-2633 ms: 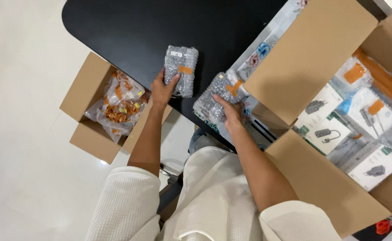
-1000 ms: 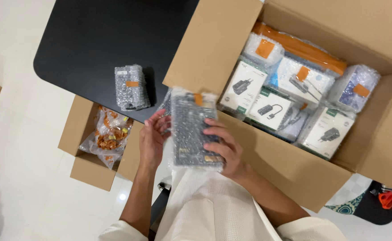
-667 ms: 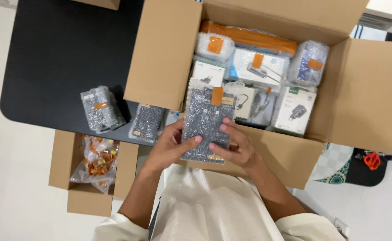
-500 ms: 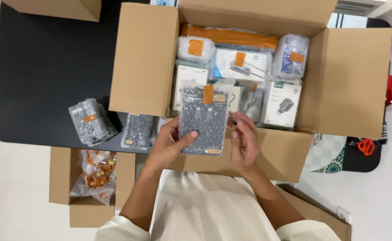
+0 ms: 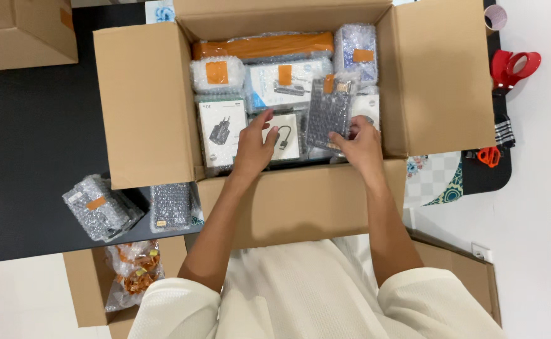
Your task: The person places several small boxed items and bubble-wrapped components into a large cardboard shipping box, arranging them to fit inside.
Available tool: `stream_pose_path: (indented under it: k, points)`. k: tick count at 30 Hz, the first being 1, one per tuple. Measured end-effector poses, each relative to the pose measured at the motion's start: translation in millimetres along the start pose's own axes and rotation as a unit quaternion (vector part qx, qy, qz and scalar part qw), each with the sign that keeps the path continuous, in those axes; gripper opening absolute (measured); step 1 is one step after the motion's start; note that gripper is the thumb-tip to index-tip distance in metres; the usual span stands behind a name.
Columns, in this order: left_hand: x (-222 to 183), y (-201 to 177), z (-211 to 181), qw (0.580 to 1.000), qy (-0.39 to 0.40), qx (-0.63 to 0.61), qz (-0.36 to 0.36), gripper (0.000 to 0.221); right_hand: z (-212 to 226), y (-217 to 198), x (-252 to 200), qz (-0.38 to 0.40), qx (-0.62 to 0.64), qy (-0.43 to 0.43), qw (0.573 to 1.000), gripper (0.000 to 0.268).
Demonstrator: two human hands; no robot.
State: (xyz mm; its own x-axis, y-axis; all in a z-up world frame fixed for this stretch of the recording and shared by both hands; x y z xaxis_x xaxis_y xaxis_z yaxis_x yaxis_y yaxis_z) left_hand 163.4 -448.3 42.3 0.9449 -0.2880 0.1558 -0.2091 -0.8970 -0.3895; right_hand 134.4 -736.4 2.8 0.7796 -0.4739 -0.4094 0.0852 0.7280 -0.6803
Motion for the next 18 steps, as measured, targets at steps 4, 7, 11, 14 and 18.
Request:
stream_pose_path:
  k: [4, 7, 11, 14, 18]
  points:
    - [7, 42, 59, 0.99, 0.045, 0.11, 0.075, 0.047, 17, 3, -22, 0.088, -0.064, 0.046, 0.993, 0.079]
    - [-2, 65, 69, 0.958, 0.001, 0.198, 0.21, 0.066, 26, 12, -26, 0.147, -0.112, 0.047, 0.982, 0.094]
    - [-5, 74, 68, 0.894, -0.003, 0.332, 0.299, 0.068, 14, 31, -4, 0.212, -0.138, 0.053, 0.966, 0.092]
    - [-3, 74, 68, 0.885, -0.006, 0.352, 0.306, 0.066, 18, 27, -11, 0.24, -0.085, 0.077, 0.964, 0.091]
    - [6, 79, 67, 0.887, 0.018, 0.361, 0.286, 0.053, 14, 25, -17, 0.264, 0.038, 0.111, 0.957, 0.117]
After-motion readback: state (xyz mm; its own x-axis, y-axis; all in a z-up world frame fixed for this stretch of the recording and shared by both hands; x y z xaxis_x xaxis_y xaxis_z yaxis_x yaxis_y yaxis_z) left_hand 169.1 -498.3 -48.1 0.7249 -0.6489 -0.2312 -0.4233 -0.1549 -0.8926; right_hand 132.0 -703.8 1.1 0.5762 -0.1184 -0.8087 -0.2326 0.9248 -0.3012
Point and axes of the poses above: each hand's wrist, its own x-axis towards the middle knuckle, its own y-axis out of the palm, z = x × y, the point moved 8 cm from there along x, towards the middle knuckle, and after that the axes turned 14 degrees about y, right-handed, at the moved point
